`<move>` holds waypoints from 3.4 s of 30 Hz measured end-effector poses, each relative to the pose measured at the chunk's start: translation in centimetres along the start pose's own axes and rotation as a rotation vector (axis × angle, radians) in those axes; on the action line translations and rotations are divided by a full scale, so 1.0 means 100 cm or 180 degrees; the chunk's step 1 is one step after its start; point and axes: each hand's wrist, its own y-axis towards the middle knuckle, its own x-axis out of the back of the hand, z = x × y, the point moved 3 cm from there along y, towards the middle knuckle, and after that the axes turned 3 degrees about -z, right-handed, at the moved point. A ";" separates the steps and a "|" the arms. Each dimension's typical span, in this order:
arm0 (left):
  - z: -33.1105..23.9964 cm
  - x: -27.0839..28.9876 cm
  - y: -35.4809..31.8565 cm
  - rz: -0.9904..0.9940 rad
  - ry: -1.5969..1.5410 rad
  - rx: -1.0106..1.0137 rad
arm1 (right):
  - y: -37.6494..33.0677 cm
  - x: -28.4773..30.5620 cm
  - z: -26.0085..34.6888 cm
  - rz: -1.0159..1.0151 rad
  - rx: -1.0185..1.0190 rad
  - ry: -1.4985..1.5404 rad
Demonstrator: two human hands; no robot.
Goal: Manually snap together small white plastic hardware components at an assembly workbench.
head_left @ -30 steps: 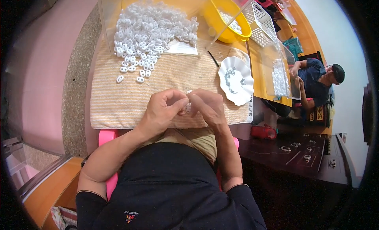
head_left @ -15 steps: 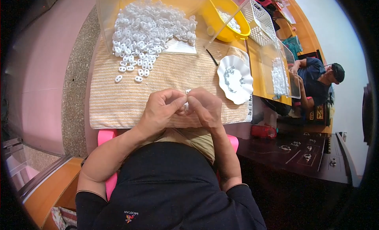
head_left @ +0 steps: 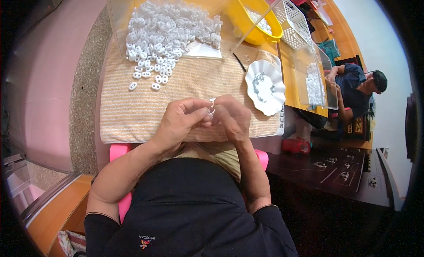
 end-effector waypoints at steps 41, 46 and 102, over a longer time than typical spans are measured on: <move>0.002 0.004 0.000 -0.0167 -0.0290 0.0175 | -0.004 -0.001 -0.009 0.0031 -0.0055 -0.0217; 0.004 0.005 0.000 -0.0163 -0.0232 0.0143 | -0.004 -0.002 -0.007 0.0037 -0.0058 -0.0316; 0.000 0.004 -0.001 -0.0127 -0.0356 0.0031 | -0.005 0.000 -0.012 0.0062 -0.0873 0.0730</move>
